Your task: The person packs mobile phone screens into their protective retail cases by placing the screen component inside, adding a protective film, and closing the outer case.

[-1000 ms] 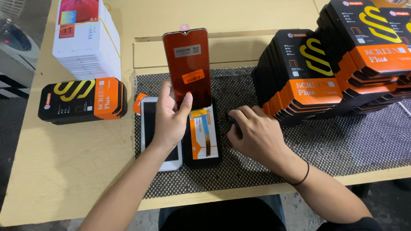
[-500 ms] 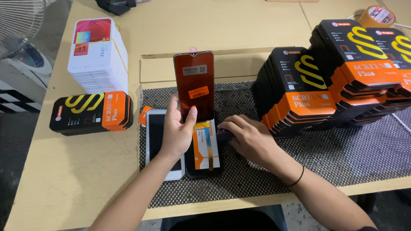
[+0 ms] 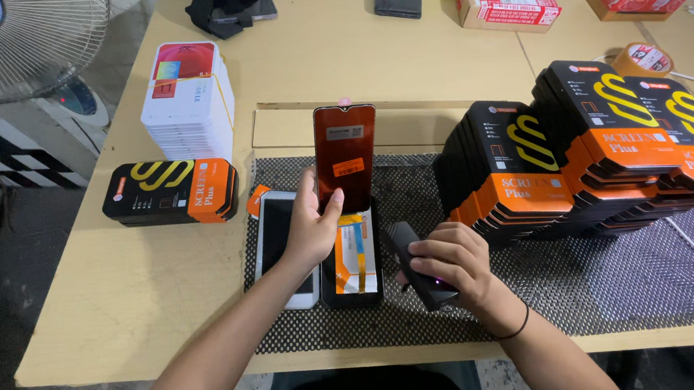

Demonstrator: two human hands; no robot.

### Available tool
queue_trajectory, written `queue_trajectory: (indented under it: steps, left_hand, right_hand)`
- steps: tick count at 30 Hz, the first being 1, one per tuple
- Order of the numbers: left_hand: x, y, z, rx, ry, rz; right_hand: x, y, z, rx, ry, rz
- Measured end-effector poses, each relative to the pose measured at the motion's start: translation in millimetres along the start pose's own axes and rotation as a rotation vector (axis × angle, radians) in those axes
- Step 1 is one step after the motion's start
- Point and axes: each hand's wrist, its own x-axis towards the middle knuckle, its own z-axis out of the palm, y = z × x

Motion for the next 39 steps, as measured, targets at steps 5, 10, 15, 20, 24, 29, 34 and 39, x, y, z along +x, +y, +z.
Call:
queue_trajectory:
  steps: [5, 10, 15, 20, 24, 29, 34, 39]
  left_hand:
    - [-1.4, 2.3, 1.5, 0.011, 0.002, -0.017]
    - [-4.0, -2.1, 0.2, 0.058, 0.005, -0.027]
    - [-0.7, 4.8, -0.7, 0.041, -0.008, -0.039]
    - [-3.2, 8.4, 2.0, 0.048, -0.001, -0.040]
    - [-4.0, 9.6, 5.2, 0.044, 0.011, -0.023]
    - [-6.0, 13.1, 4.9, 0.069, 0.001, -0.030]
    - [-4.3, 8.4, 3.5, 0.068, 0.002, -0.036]
    - [-2.8, 1.2, -0.4, 0.042, 0.010, -0.044]
  right_hand:
    - [5.7, 0.7, 0.9, 0.014, 0.022, -0.058]
    - [8.8, 0.1, 0.5, 0.032, 0.022, -0.061]
    - [6.3, 0.0, -1.1, 0.037, -0.011, -0.090]
    - [14.8, 0.5, -2.4, 0.054, -0.024, -0.127]
    - [16.2, 0.8, -3.2, 0.057, -0.029, -0.150]
    - [20.6, -1.3, -2.8, 0.051, -0.021, -0.157]
    - [18.6, -1.4, -1.1, 0.040, -0.037, -0.138]
    - [26.4, -1.1, 9.1, -0.065, -0.088, 0.026]
